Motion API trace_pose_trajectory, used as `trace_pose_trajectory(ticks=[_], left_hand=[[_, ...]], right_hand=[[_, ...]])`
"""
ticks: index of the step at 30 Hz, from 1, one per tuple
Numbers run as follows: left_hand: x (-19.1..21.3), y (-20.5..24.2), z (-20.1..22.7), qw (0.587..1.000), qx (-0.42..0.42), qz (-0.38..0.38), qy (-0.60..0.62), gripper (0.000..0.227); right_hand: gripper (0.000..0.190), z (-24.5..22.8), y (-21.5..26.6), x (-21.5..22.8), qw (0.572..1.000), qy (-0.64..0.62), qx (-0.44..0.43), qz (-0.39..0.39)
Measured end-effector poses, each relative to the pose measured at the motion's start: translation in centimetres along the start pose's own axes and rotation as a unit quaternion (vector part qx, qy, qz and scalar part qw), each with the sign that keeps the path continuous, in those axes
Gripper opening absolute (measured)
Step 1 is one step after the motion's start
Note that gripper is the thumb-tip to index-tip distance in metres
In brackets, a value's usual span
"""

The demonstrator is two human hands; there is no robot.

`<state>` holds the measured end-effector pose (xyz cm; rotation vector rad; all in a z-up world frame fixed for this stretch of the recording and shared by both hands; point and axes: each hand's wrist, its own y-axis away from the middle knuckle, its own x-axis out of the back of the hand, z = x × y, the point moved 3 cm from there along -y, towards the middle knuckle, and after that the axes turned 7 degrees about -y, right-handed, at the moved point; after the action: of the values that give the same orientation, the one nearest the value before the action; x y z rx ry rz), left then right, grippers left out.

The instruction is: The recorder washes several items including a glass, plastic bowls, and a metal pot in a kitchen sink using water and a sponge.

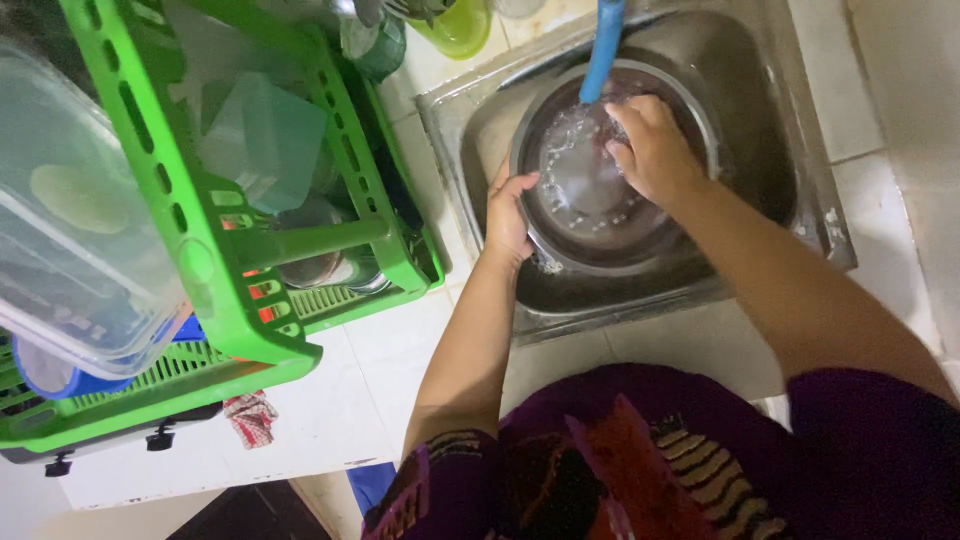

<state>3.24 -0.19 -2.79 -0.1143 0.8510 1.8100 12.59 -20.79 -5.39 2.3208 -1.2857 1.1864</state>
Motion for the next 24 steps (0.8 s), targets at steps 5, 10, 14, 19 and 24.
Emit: trace_pose_trajectory(ticks=[5,10,14,19,24], left_hand=[[-1.5,1.4,0.4,0.999,0.017,-0.02,0.04,0.058],[4.0,-2.3,-6.1,0.999,0.016,0.015,0.031,0.045],[1.9,-1.4,-3.3,0.998,0.012,0.014,0.058,0.039],[1.7,-0.8,-2.4,0.984,0.164,0.028,0.059,0.051],[4.6,-1.6,-5.5,0.962,0.27,0.023,0.041,0.062]], right_hand=[[0.011,-1.0,-4.0,-6.0,0.838,-0.499,-0.13,0.18],[0.01,-6.7,-2.5,-7.7,0.643,-0.713,-0.278,0.031],[0.028,-7.9,2.2,-5.2,0.709,-0.651,-0.213,-0.165],[0.072,-11.3,6.8,5.1,0.878,-0.086,-0.095,-0.461],[0.063,-6.0,9.5,8.0,0.909,0.048,-0.055,-0.409]])
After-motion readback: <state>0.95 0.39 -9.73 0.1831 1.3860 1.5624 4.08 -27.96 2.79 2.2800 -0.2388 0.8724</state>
